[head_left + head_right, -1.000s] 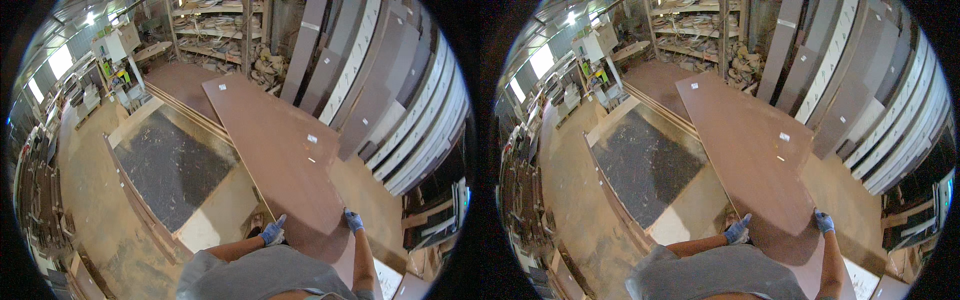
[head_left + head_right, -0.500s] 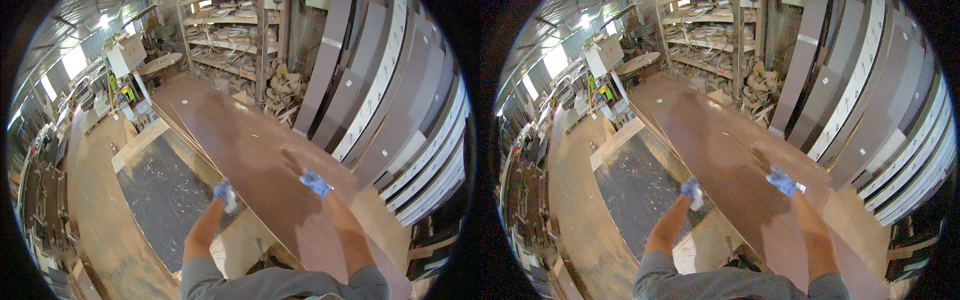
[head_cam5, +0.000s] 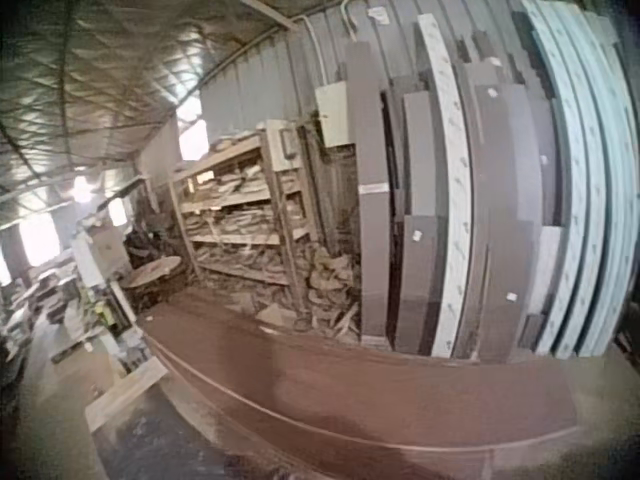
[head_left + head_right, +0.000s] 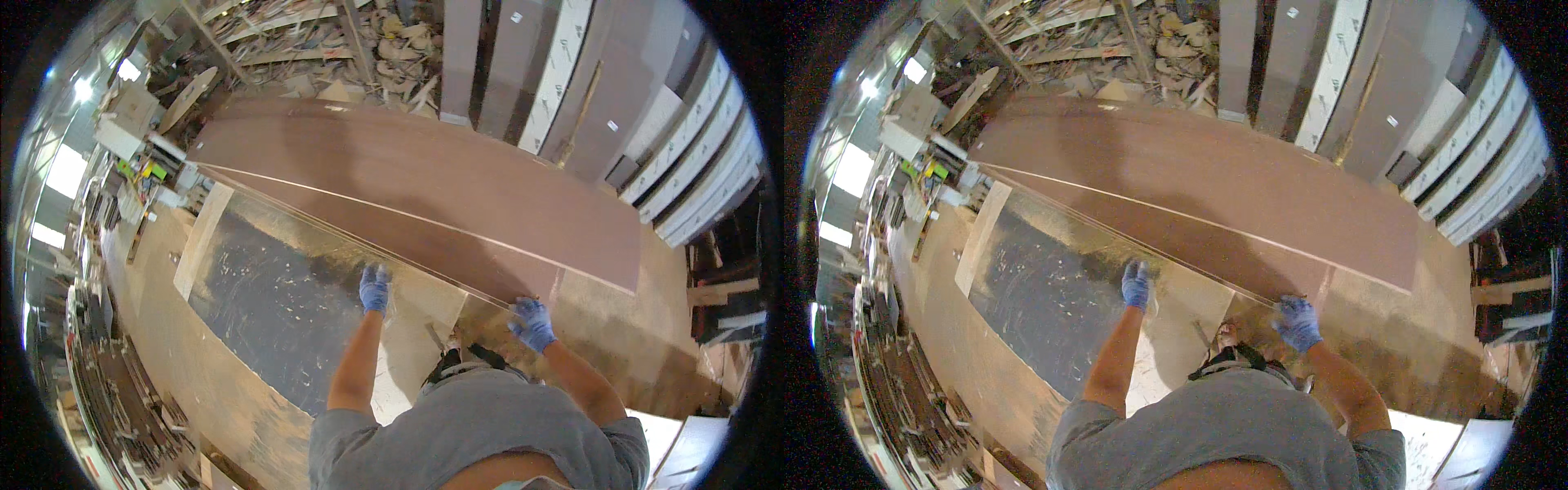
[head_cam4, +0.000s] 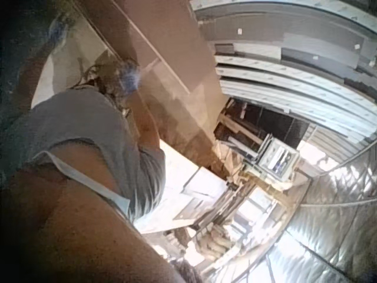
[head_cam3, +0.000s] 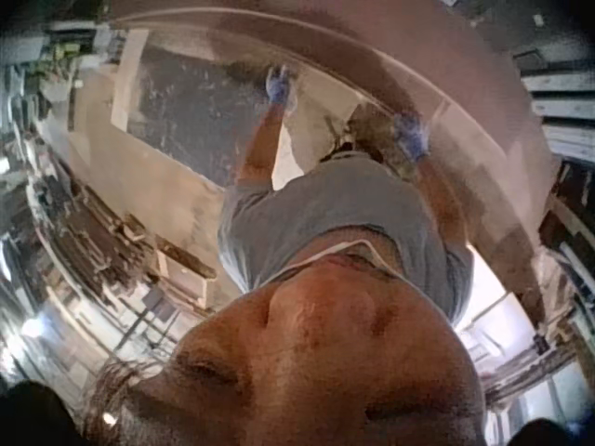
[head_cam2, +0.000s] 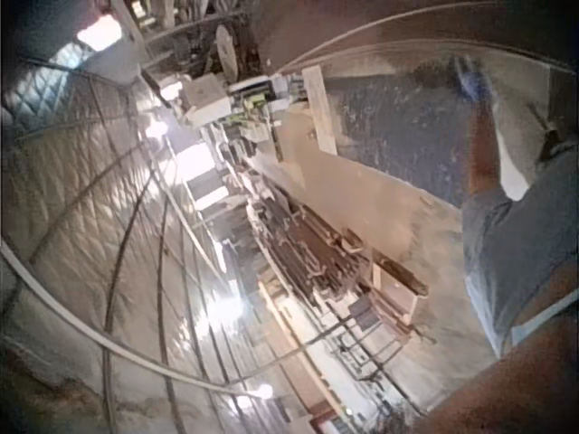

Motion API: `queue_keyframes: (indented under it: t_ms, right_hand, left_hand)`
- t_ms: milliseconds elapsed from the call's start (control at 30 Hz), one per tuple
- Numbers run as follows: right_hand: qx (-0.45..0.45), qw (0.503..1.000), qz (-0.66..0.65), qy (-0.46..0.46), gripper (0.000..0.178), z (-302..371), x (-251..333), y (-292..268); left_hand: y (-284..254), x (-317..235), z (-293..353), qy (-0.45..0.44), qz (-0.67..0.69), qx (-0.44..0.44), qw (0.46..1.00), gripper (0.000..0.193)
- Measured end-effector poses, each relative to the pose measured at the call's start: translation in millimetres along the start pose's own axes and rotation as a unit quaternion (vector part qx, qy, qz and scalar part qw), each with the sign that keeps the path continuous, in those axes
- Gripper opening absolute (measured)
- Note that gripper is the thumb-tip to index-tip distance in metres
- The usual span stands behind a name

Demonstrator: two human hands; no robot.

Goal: The person wipes a large brown panel with a white cloth, then picks up and stacks multiple brown wood panels and thin strips on a workbench and a cart. The person moves around the workshop to organize the materials.

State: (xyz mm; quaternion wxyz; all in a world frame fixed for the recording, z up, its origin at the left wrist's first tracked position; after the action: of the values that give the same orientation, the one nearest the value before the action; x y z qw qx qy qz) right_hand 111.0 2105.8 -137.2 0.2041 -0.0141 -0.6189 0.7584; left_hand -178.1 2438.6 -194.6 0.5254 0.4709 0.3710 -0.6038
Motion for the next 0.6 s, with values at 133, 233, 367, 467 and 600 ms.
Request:
queue_keyframes:
  t_ms: [133, 233, 367, 467, 600]
  right_hand:
    - [-0.231, 0.949, -0.099, 0.191, 0.039, 32.9, -97.1, -42.2]
    - [-0.358, 0.894, -0.068, 0.259, 0.038, 57.9, -185.1, -65.6]
    - [-0.306, 0.834, -0.136, 0.439, 0.059, 74.3, -289.1, -85.8]
    - [-0.291, 0.791, -0.263, 0.47, 0.079, 68.9, -370.2, -71.8]
    - [-0.334, 0.767, -0.415, 0.358, 0.064, 57.5, -535.3, -26.6]
  left_hand:
    - [45.5, 6.9, 16.3, 0.008, -0.089, 0.027, 0.996, 0.051]
    - [70.0, 3.6, 25.8, 0.017, -0.114, 0.055, 0.992, 0.048]
    - [83.1, -11.5, 49.4, 0.024, -0.136, 0.056, 0.989, 0.044]
    - [86.8, -2.8, 60.3, 0.027, -0.234, 0.028, 0.971, 0.046]
    - [113.0, 18.2, 75.0, 0.04, -0.242, 0.034, 0.969, 0.05]
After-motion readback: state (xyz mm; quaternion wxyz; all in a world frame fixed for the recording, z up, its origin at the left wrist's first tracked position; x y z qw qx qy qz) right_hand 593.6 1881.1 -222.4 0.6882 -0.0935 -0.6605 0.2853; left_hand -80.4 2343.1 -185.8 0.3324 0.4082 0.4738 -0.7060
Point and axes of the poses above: each hand's wrist, its own z-axis away from the middle knuckle, its own y-axis out of the palm, x = y × z, the point moved 7 cm from there along -z, towards the middle knuckle, and after that the axes turned 2 degrees about z, right-handed, at the moved point
